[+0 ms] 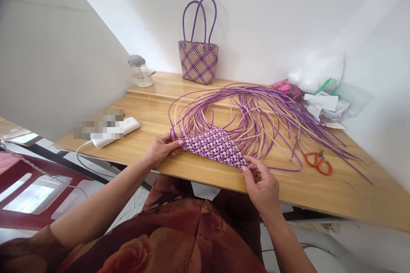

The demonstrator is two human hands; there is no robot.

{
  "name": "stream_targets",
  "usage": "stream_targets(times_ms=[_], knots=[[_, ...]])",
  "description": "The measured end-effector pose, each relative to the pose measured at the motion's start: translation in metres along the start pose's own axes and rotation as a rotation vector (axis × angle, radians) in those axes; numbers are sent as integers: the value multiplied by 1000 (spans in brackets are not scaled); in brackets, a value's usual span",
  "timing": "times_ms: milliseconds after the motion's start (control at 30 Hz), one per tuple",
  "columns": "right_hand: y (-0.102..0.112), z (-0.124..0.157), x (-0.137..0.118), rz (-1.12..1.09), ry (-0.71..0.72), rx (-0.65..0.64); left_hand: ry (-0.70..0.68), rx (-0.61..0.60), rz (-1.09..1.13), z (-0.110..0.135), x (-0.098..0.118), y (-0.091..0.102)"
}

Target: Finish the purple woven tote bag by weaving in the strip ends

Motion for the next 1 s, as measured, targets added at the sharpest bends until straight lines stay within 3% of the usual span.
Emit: stream_targets(times_ms=[167,400,667,833,1000], knots=[[0,-2,-4,-18,-58,-32,132,-150,32,-4,6,15],[2,-11,-7,103,-104,-84,171,-24,-100,-8,6,1],[6,-18,-3,31,-47,-219,127,-46,-51,-5,2,7],[6,-14,-3,35,-36,-210,137,37,-138,-4,4,0],[4,-9,1,52,-58,-164,98,-93,-16,-5,1,9]])
Point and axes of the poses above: each hand's wrist, its own z-axis away from the middle knuckle, its own y-axis out of the back of the hand, x = y × z, the point moved 2 cm from there along -z, towards the middle knuckle
